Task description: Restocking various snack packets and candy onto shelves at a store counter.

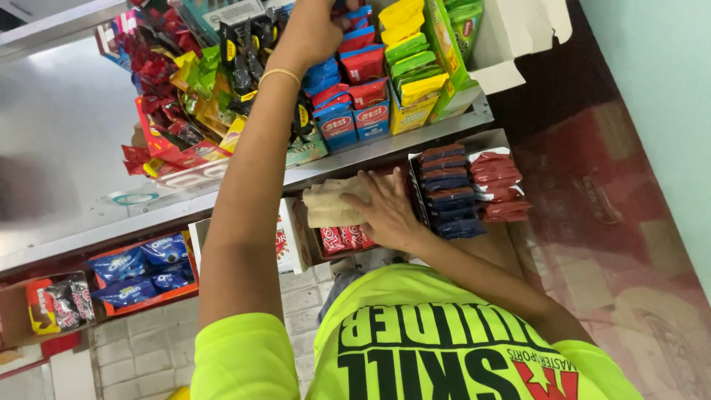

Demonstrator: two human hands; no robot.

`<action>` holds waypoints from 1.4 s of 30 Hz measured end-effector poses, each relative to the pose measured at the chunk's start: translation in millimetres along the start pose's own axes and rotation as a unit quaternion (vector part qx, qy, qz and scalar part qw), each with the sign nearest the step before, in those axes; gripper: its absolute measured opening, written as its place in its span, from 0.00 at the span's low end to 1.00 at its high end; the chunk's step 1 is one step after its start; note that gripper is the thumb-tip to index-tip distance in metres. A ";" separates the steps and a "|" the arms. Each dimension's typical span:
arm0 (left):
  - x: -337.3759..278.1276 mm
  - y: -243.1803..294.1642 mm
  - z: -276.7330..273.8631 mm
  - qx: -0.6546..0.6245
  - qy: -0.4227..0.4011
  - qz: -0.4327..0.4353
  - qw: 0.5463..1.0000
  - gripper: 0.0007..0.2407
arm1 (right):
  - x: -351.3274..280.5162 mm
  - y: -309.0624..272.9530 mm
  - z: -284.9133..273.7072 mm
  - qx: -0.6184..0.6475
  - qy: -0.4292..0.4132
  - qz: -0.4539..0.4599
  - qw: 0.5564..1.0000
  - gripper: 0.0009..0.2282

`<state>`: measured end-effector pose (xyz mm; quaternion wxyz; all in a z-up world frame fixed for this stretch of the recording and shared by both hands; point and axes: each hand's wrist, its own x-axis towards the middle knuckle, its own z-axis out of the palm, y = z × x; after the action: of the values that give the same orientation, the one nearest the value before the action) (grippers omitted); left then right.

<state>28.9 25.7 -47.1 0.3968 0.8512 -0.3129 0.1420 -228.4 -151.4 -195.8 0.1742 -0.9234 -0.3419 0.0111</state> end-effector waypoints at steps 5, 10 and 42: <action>-21.3 50.9 1.7 0.146 0.157 0.015 0.977 0.07 | 1.8 3.4 -0.9 0.022 0.131 -0.013 0.991 0.26; -67.3 159.9 -32.1 0.066 0.280 0.066 0.956 0.04 | -2.9 -1.5 -27.1 0.009 0.226 -0.006 0.974 0.20; -488.7 229.3 24.1 -0.524 0.177 -0.461 0.694 0.28 | -47.2 -214.6 4.9 0.364 0.041 0.013 0.931 0.33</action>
<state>-492.5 100.4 -167.6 0.8420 0.5023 0.1713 -0.0974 -399.9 -28.4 -134.5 0.5118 -0.8006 -0.2954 0.0993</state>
